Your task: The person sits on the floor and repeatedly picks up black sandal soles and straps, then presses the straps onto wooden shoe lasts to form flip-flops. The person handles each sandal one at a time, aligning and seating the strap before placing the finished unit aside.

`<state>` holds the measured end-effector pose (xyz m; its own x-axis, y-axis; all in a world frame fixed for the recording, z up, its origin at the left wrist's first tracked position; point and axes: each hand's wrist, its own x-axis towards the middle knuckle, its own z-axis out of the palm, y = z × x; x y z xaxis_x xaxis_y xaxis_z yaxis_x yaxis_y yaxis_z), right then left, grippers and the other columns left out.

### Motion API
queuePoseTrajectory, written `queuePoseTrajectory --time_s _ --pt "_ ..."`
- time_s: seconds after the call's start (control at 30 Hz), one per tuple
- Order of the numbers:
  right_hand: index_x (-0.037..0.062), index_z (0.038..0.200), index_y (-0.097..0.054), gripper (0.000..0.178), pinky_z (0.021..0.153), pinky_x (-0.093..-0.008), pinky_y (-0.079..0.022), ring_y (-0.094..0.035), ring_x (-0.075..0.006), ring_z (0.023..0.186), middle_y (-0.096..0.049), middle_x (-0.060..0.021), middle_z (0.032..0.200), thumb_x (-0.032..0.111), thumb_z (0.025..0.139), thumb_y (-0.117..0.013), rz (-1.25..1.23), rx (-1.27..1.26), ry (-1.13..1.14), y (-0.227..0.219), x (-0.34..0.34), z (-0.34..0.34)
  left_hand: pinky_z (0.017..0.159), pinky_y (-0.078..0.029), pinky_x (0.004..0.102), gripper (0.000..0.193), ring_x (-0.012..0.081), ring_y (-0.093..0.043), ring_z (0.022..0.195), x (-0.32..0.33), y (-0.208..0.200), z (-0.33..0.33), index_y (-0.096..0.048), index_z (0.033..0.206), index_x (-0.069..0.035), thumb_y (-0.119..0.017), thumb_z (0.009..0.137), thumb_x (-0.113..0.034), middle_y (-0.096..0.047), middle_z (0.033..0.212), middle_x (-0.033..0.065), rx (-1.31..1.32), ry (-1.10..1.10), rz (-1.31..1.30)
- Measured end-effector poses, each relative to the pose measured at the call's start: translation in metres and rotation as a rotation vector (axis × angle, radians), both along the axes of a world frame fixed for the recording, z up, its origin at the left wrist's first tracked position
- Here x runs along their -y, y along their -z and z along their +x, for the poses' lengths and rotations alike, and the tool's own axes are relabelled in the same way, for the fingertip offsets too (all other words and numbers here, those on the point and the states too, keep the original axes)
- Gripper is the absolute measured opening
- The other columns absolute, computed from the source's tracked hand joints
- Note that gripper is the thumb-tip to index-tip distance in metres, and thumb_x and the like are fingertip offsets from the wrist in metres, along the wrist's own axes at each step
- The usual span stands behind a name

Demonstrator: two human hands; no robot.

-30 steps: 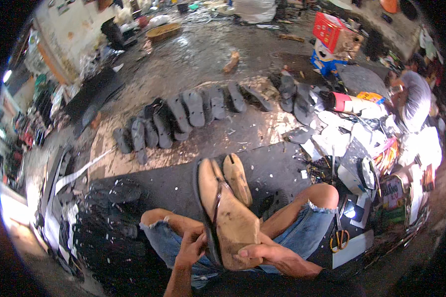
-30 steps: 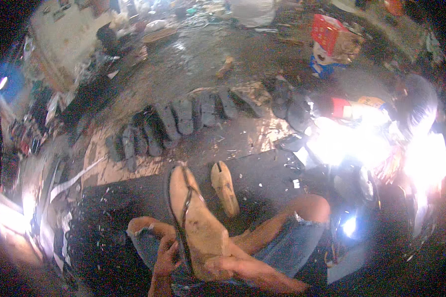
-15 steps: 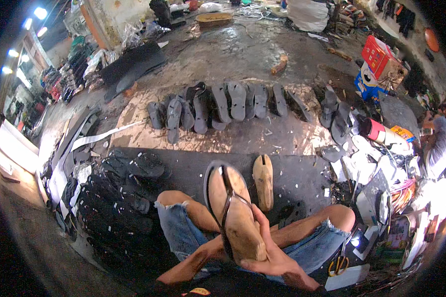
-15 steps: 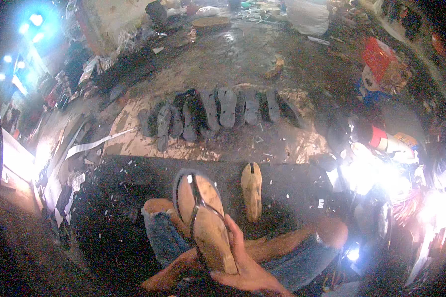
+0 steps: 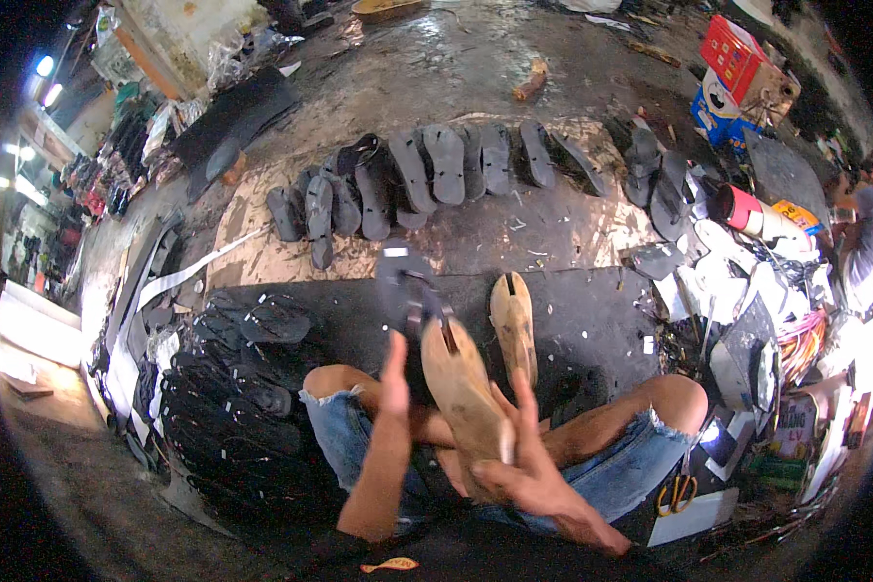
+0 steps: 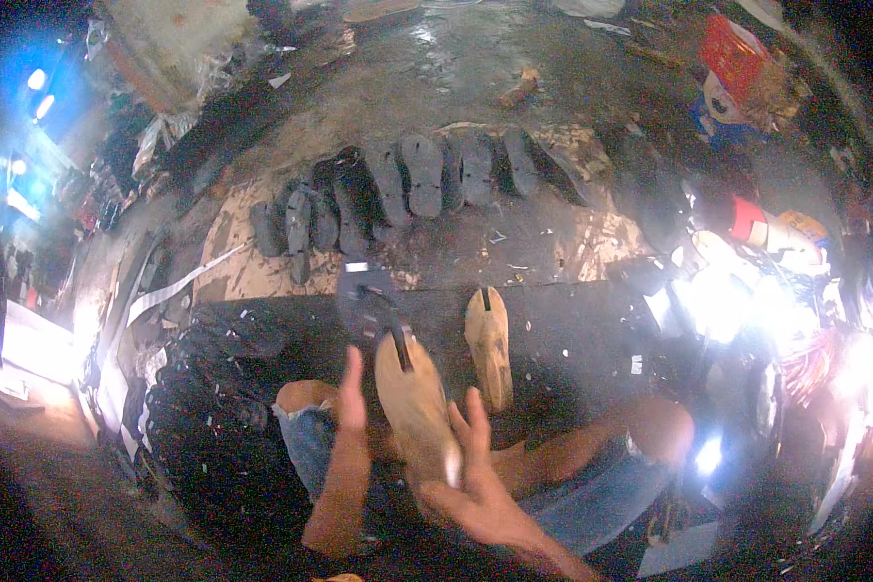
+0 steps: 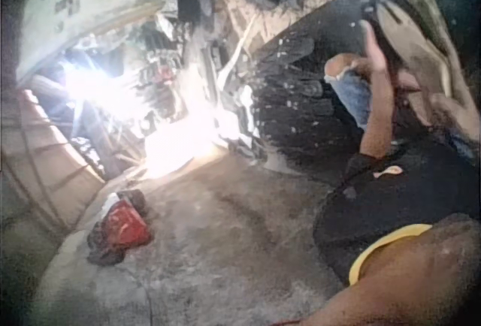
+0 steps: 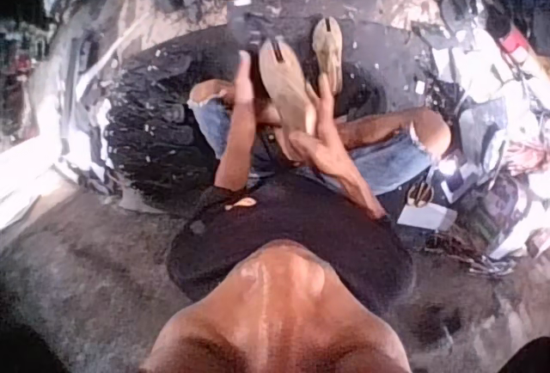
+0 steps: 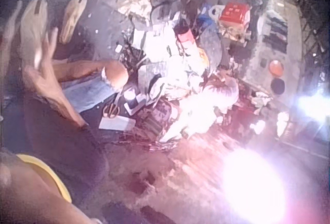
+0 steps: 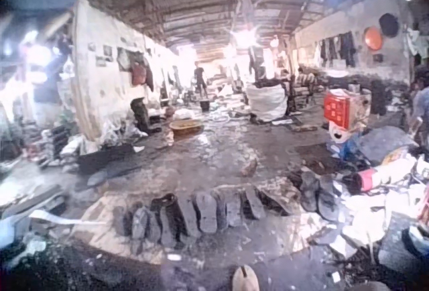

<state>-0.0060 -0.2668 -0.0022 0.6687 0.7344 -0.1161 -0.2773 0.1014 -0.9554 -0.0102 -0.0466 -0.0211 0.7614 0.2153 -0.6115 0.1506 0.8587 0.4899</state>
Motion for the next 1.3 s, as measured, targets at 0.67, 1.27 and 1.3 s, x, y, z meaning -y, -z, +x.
queuePoseTrajectory --time_s 0.67,1.27,1.3 --pt "0.0119 0.166 -0.044 0.105 0.115 -0.0469 -0.050 -0.062 -0.0295 0.138 -0.063 -0.0218 0.152 0.035 0.079 -0.098 -0.132 0.797 -0.478 -0.021 -0.185 0.231 0.105 -0.057 0.0405 0.067 0.0285 -0.065 0.128 -0.013 0.034 -0.064 -0.050 0.154 0.001 -0.081 0.097 -0.019 -0.067 0.137 0.0177 -0.019 0.125 0.431" --pt "0.0032 0.142 -0.060 0.041 0.095 -0.0354 -0.056 -0.066 -0.0217 0.102 -0.067 -0.0097 0.118 0.023 0.107 -0.068 -0.183 0.747 0.726 0.091 -0.126 0.297 0.070 -0.069 0.0377 0.028 0.0242 -0.080 0.081 -0.145 0.062 -0.172 -0.073 0.100 -0.003 -0.072 0.107 -0.029 -0.081 0.103 0.0183 -0.164 -0.947 0.667" --pt "0.0041 0.140 -0.059 0.038 0.090 -0.0327 -0.057 -0.065 -0.0188 0.095 -0.065 -0.0065 0.107 0.023 0.108 -0.068 -0.330 0.825 0.658 0.088 -0.104 0.261 0.083 -0.069 0.0437 0.044 0.0316 -0.081 0.095 -0.143 0.039 -0.147 -0.076 0.111 0.001 -0.061 0.113 -0.040 -0.079 0.116 0.0242 0.028 -0.809 0.632"
